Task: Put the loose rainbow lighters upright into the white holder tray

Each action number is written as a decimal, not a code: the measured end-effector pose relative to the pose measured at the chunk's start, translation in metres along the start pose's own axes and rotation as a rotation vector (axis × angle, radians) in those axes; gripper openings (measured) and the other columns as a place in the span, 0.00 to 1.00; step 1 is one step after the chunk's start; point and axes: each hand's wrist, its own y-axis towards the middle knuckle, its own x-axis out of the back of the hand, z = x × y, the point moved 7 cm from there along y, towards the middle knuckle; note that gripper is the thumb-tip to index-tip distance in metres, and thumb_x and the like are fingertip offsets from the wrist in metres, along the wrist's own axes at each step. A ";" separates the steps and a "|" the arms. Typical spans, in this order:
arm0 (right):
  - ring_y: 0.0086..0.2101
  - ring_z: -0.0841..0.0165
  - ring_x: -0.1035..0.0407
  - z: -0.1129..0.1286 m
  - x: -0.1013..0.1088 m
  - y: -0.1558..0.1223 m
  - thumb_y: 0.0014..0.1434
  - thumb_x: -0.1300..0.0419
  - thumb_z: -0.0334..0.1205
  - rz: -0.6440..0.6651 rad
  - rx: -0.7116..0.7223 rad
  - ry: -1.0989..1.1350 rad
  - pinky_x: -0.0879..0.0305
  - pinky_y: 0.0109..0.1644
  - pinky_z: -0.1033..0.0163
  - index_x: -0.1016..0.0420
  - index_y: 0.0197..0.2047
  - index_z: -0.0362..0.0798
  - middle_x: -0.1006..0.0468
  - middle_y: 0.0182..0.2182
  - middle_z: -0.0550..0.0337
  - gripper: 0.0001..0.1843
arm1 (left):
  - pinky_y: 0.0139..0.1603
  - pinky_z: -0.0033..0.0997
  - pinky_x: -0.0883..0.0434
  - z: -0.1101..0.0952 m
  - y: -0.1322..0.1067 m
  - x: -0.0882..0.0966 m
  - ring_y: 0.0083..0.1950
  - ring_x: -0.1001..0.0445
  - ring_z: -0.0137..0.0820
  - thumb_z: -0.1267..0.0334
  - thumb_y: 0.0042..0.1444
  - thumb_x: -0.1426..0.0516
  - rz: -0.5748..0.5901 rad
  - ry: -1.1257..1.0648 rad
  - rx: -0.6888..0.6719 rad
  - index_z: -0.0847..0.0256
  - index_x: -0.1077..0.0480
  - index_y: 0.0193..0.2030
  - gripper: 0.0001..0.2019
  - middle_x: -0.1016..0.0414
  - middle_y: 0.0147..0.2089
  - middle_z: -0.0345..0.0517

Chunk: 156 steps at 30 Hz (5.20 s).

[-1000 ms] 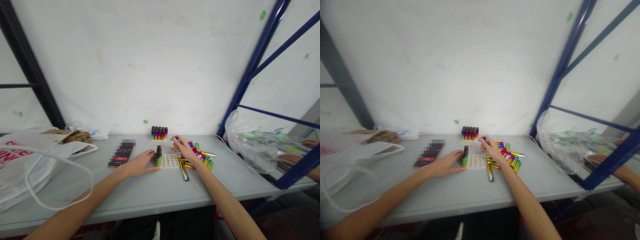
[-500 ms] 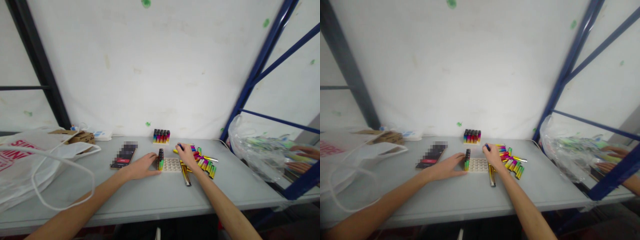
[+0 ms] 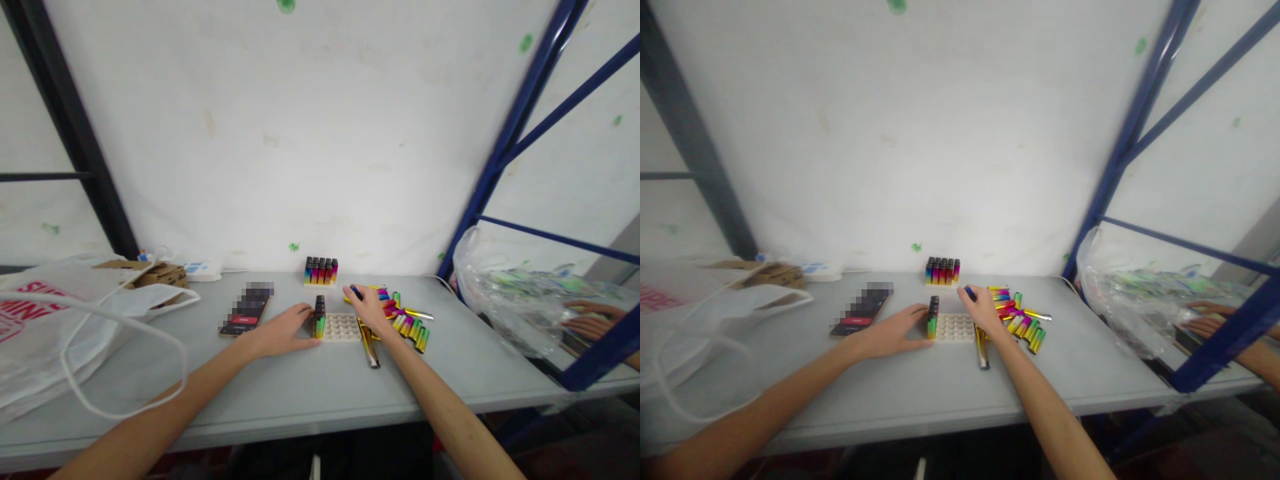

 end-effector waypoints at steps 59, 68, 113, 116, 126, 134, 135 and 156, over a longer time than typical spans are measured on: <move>0.35 0.62 0.25 0.016 -0.043 -0.012 0.71 0.36 0.41 0.452 0.261 -0.185 0.33 0.41 0.62 0.23 0.39 0.47 0.16 0.36 0.54 0.08 | 0.78 0.48 0.39 0.004 0.000 0.005 0.74 0.33 0.52 0.44 0.67 0.38 0.077 -0.039 -0.095 0.62 0.32 0.70 0.32 0.33 0.72 0.61; 0.35 0.64 0.24 0.017 -0.035 -0.013 0.68 0.31 0.43 0.527 0.214 -0.185 0.32 0.43 0.63 0.17 0.40 0.44 0.14 0.37 0.53 0.10 | 0.76 0.50 0.36 0.002 0.005 -0.002 0.70 0.30 0.53 0.37 0.63 0.35 -0.024 -0.043 0.007 0.62 0.29 0.65 0.35 0.29 0.67 0.61; 0.25 0.69 0.35 -0.001 -0.001 0.006 0.65 0.44 0.74 0.172 -0.082 0.473 0.34 0.32 0.63 0.29 0.47 0.51 0.28 0.29 0.64 0.32 | 0.78 0.50 0.37 0.001 0.002 -0.001 0.74 0.32 0.53 0.36 0.66 0.39 -0.006 -0.025 -0.023 0.62 0.33 0.69 0.36 0.31 0.72 0.62; 0.21 0.71 0.48 -0.008 -0.006 0.005 0.64 0.47 0.77 0.148 -0.144 0.432 0.47 0.24 0.64 0.32 0.41 0.53 0.41 0.23 0.71 0.33 | 0.77 0.50 0.36 0.001 0.002 0.000 0.72 0.31 0.52 0.36 0.65 0.38 -0.023 -0.036 -0.037 0.60 0.32 0.69 0.36 0.30 0.71 0.61; 0.25 0.69 0.45 -0.011 0.011 0.003 0.64 0.48 0.65 -0.048 -0.142 -0.011 0.52 0.29 0.61 0.45 0.22 0.54 0.42 0.20 0.65 0.28 | 0.76 0.46 0.36 -0.005 0.001 0.002 0.72 0.31 0.51 0.35 0.66 0.40 0.008 -0.037 -0.016 0.59 0.31 0.68 0.35 0.30 0.70 0.58; 0.25 0.69 0.47 -0.009 0.005 0.003 0.60 0.50 0.59 -0.032 -0.107 -0.002 0.54 0.30 0.61 0.45 0.23 0.53 0.44 0.21 0.66 0.22 | 0.77 0.47 0.38 -0.004 0.003 0.001 0.73 0.32 0.52 0.35 0.67 0.40 0.020 -0.017 -0.011 0.61 0.33 0.70 0.36 0.31 0.71 0.60; 0.25 0.69 0.47 -0.009 0.005 0.003 0.60 0.50 0.59 -0.027 -0.106 -0.002 0.54 0.30 0.61 0.45 0.22 0.53 0.44 0.21 0.66 0.22 | 0.77 0.47 0.37 -0.004 0.003 0.001 0.73 0.32 0.52 0.35 0.67 0.40 0.019 -0.014 -0.014 0.60 0.33 0.70 0.36 0.31 0.71 0.59; 0.26 0.71 0.49 0.001 0.003 0.001 0.57 0.49 0.56 0.051 -0.060 -0.032 0.54 0.31 0.62 0.48 0.22 0.54 0.48 0.21 0.66 0.20 | 0.78 0.44 0.38 -0.004 0.003 0.001 0.73 0.32 0.51 0.35 0.67 0.40 0.016 0.009 -0.021 0.63 0.32 0.69 0.37 0.31 0.70 0.61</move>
